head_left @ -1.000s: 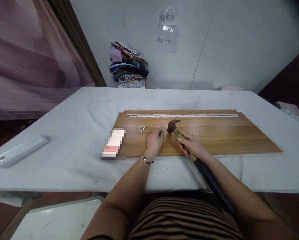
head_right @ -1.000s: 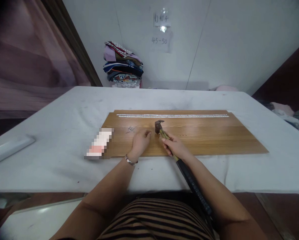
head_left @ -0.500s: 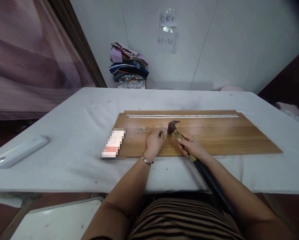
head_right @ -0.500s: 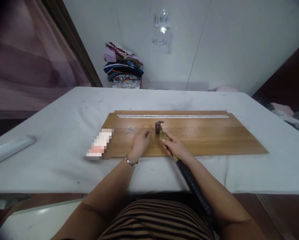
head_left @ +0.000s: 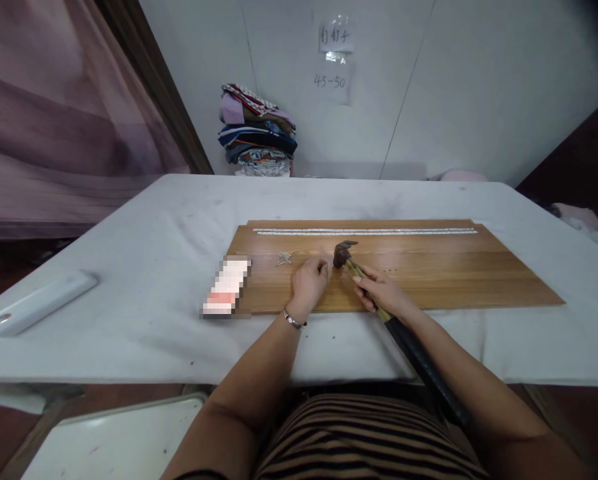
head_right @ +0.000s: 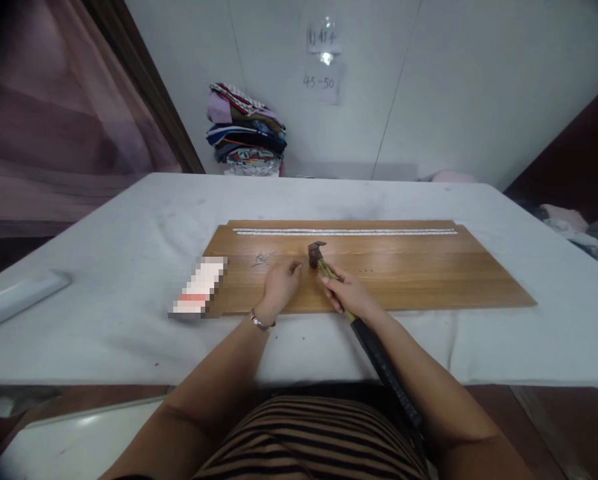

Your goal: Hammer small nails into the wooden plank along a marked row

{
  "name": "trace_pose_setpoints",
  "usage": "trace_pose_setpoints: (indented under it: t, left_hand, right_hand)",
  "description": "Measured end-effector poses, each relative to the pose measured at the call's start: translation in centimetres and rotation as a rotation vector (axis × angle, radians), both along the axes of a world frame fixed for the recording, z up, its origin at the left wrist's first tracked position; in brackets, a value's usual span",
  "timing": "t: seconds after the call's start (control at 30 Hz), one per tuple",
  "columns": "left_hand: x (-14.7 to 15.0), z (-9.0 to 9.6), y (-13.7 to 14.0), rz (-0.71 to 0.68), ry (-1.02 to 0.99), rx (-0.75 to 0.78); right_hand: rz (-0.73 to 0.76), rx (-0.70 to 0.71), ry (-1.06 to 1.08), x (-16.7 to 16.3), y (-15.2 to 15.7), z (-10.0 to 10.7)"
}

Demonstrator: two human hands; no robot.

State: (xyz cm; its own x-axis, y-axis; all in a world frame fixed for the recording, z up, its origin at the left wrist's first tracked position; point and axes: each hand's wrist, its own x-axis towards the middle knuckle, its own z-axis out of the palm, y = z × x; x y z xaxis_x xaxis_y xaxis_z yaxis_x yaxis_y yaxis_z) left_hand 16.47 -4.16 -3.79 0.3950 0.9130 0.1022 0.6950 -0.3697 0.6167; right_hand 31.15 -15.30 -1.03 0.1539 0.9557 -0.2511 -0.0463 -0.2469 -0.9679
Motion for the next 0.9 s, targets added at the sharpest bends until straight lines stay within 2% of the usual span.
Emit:
trace_pose_setpoints:
  t: [0.9]
  left_hand:
    - [-0.05,-0.04,-0.02,-0.012,0.006,0.018]
  right_hand:
    - [-0.004,-0.008,0.004,0.04,-0.12,0.35]
